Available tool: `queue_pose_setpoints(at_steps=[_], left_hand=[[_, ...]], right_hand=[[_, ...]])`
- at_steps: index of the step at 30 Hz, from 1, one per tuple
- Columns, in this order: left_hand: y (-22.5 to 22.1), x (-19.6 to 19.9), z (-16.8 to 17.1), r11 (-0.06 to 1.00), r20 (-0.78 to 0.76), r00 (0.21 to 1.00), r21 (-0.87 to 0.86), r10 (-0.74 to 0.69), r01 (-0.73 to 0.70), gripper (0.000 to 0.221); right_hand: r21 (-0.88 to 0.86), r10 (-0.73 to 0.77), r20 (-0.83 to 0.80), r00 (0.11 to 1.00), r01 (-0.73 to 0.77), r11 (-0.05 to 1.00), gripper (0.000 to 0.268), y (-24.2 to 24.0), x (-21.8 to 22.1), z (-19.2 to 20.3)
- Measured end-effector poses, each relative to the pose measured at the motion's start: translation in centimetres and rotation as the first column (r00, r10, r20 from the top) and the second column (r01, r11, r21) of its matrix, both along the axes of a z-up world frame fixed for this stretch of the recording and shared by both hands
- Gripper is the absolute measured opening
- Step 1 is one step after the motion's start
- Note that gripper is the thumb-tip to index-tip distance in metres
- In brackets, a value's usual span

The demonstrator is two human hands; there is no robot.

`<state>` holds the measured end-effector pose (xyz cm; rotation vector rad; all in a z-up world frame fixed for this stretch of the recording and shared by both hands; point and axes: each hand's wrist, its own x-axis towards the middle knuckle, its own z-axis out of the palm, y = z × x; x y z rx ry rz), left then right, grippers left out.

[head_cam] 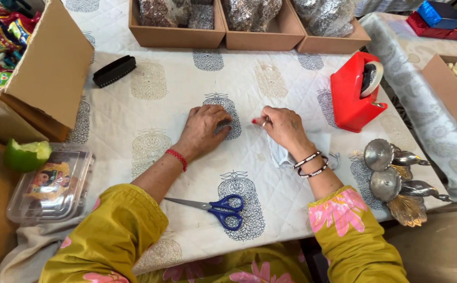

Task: The recorder is seen cleaning small decorative elephant figurines with a brush and then wrapping them in bubble wrap at a packing station.

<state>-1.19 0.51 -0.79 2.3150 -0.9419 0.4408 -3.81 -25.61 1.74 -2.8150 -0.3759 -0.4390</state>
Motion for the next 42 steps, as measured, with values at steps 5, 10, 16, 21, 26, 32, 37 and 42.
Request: queue_pose_setpoints(at_steps=[5, 10, 16, 21, 26, 32, 37, 42], left_hand=[[-1.8, -2.4, 3.0, 0.985, -0.199, 0.965, -0.018, -0.170, 0.170, 0.064], [-4.4, -3.2, -1.7, 0.870, -0.099, 0.865, -0.103, -0.491, 0.482, 0.025], [-3.8, -1.7, -2.2, 0.929, -0.349, 0.867, -0.225, -0.357, 0.292, 0.016], [-3.2, 0.0, -2.4, 0.719, -0.529, 0.781, -0.678, -0.332, -0.153, 0.032], [-3.2, 0.8, -3.6, 0.720, -0.480, 0.842, -0.673, -0.247, -0.173, 0.037], [-3.1, 0.6, -2.7, 0.782, -0.508, 0.849, -0.585, -0.147, -0.215, 0.049], [-2.9, 0.1, -1.5, 0.826, -0.570, 0.813, -0.512, -0.122, -0.235, 0.059], [-2.8, -0.2, -0.9, 0.800, -0.557, 0.815, -0.557, -0.159, -0.225, 0.057]], right_hand=[[0.181, 0.267, 0.355, 0.896, -0.346, 0.921, 0.019, 4.3, -3.0, 0.5], [0.060, 0.505, 0.541, 0.672, -0.630, 0.774, 0.039, 6.2, -5.6, 2.0], [0.085, 0.455, 0.519, 0.724, -0.573, 0.815, 0.042, 6.9, -5.0, 2.5], [0.025, 0.288, 0.462, 0.839, -0.337, 0.941, 0.051, 7.3, -4.3, 3.9], [0.074, 0.256, 0.241, 0.936, -0.281, 0.957, 0.075, 6.9, -3.0, 2.1], [0.161, 0.169, 0.009, 0.986, -0.169, 0.973, 0.081, 6.1, -2.5, 0.9], [0.146, 0.104, -0.066, 0.992, -0.093, 0.985, 0.080, 6.1, -2.3, 0.7], [0.176, 0.107, -0.048, 0.993, -0.097, 0.980, 0.080, 6.4, -2.5, 1.1]])
